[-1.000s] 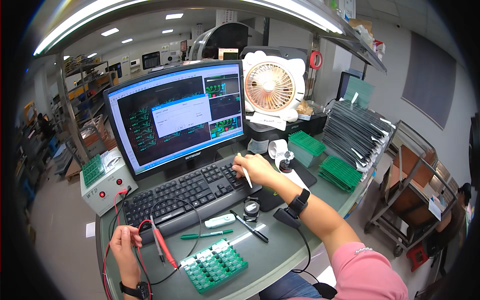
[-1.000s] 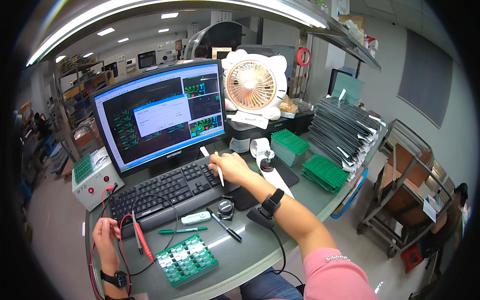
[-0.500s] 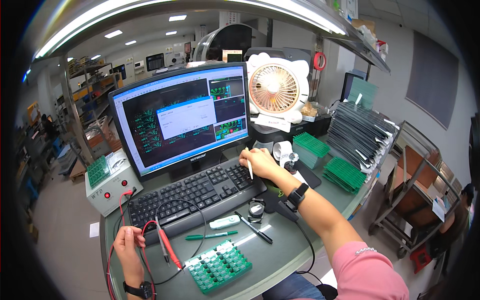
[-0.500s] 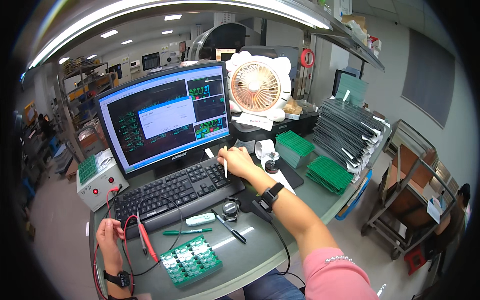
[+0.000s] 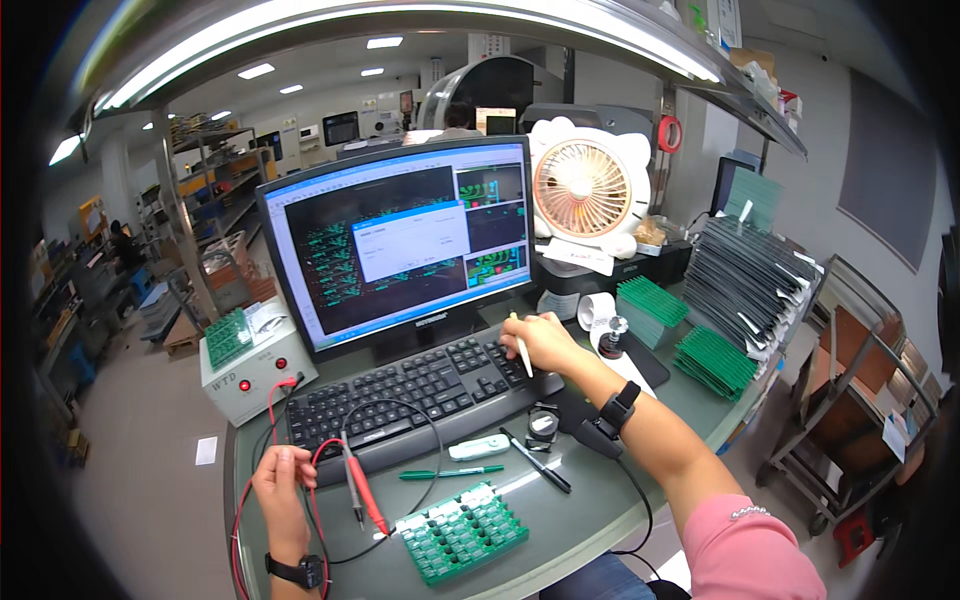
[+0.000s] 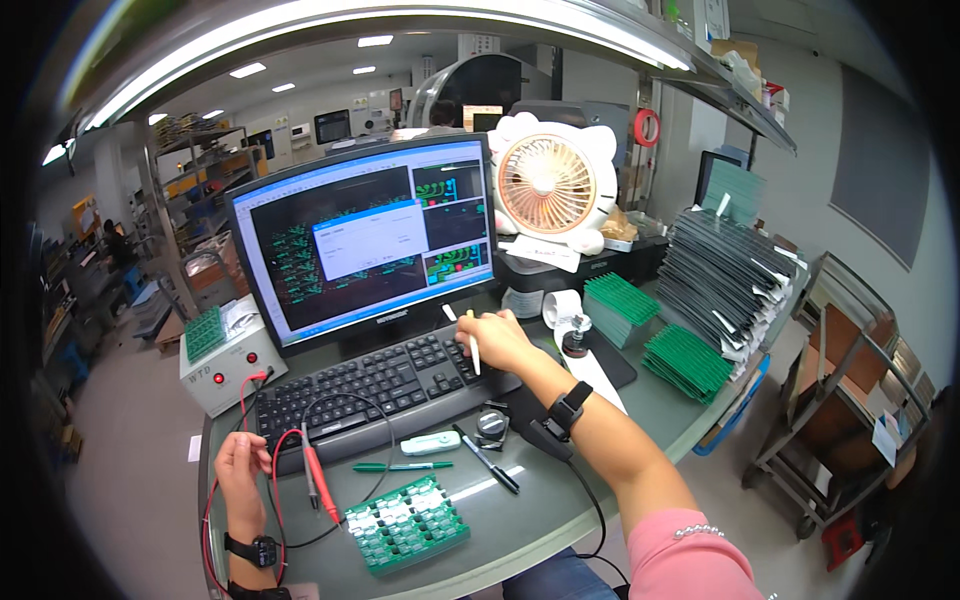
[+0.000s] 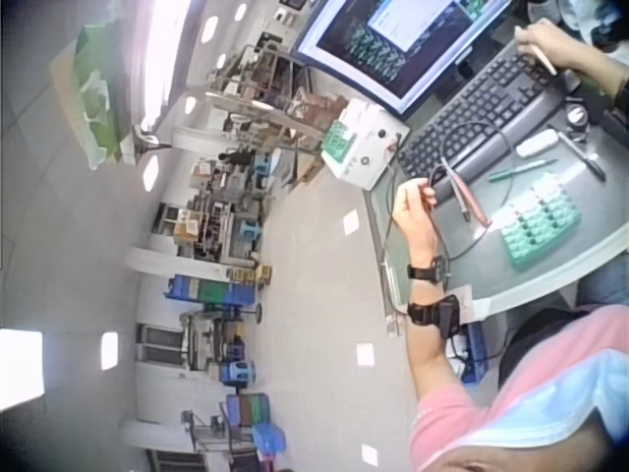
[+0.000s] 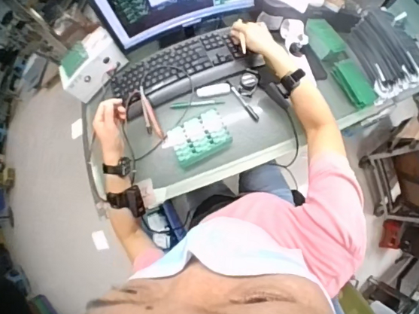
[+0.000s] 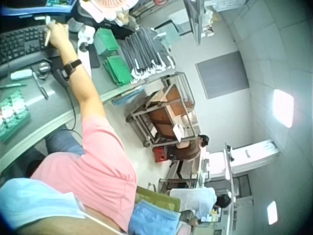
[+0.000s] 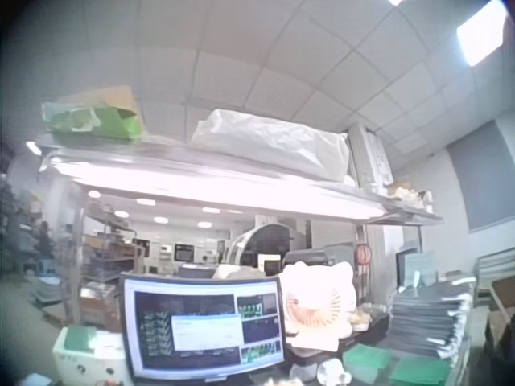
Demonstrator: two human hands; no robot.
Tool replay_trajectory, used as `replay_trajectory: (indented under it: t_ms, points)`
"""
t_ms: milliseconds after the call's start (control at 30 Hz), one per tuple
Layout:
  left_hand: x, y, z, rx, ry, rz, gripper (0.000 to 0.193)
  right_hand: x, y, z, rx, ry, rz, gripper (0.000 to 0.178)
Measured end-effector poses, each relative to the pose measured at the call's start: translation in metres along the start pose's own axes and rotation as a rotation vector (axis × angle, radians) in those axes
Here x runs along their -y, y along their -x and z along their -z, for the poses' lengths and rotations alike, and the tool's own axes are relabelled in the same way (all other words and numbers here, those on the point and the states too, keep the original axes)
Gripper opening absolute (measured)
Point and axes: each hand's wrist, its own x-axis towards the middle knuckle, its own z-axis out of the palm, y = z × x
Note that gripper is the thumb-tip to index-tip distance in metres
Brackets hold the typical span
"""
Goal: Testing and marking multiple circuit boards at a quality control station using probes and a marker.
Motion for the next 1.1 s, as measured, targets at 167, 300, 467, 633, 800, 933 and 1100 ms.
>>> replay_trajectory:
  t_ms: [167, 300, 467, 633, 800, 933, 1100]
  points:
    - [-0.002, 0.003, 0.003, -0.019, 0.005, -0.01, 0.028, -0.008, -0.001, -0.003, 0.016, -0.181, -0.218, 0.017]
    - [0.0, 0.0, -0.003, -0.008, -0.009, -0.002, 0.029, 0.005, 0.003, 0.003, -0.129, -0.271, -0.189, 0.022]
    - [0.0, 0.002, -0.001, -0.063, -0.045, 0.013, 0.028, 0.082, 0.016, -0.003, -0.099, -0.147, 0.03, 0.025]
    - [0.019, -0.004, 0.014, -0.045, -0.041, 0.021, 0.027, 0.091, 0.02, -0.037, -0.229, -0.186, 0.15, 0.026]
    - [-0.01, 0.003, -0.005, -0.041, -0.088, 0.103, 0.024, 0.083, 0.025, -0.041, -0.257, -0.199, 0.152, 0.029]
    - [-0.007, 0.002, 0.0, -0.05, -0.114, 0.105, 0.024, 0.084, 0.025, -0.049, -0.267, -0.213, 0.174, 0.03]
    - [-0.001, 0.001, 0.003, -0.084, -0.217, 0.102, 0.027, 0.082, 0.024, -0.053, -0.29, -0.213, 0.171, 0.03]
